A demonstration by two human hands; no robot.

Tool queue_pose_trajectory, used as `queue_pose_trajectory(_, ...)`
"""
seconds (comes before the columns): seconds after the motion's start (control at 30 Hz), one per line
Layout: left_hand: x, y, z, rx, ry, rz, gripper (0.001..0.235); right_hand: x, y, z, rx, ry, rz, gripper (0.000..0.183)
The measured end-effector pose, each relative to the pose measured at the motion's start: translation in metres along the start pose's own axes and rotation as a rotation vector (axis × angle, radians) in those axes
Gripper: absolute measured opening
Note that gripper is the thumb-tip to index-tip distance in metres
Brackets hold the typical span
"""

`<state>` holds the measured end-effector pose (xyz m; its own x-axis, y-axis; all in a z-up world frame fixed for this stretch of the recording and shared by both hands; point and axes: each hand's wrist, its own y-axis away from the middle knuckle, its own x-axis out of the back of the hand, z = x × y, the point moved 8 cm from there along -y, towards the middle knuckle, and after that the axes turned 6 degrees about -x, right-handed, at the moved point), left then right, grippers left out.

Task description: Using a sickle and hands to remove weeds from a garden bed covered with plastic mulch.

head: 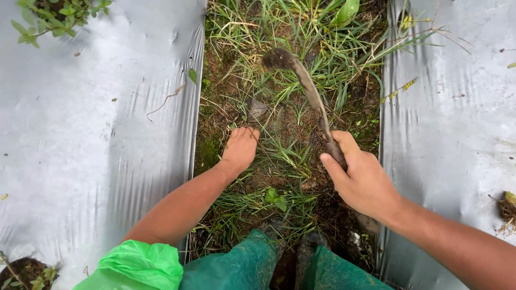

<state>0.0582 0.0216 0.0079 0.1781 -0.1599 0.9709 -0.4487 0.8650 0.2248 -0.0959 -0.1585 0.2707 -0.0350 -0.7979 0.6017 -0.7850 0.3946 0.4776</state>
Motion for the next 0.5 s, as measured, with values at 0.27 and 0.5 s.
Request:
queue_pose_trajectory(0.27, -0.022, -0.004, 0.004, 0.006, 0.089, 0.031, 0.026, -0.058, -0.009, -0.075, -0.011, -0.133, -0.186, 0.054)
queue_pose_trajectory(0.5, 0.014, -0.015, 0.015, 0.071, 0.317, 0.029, 0.019, -0.104, 0.005, -0.107, -0.026, -0.209, -0.257, 0.058)
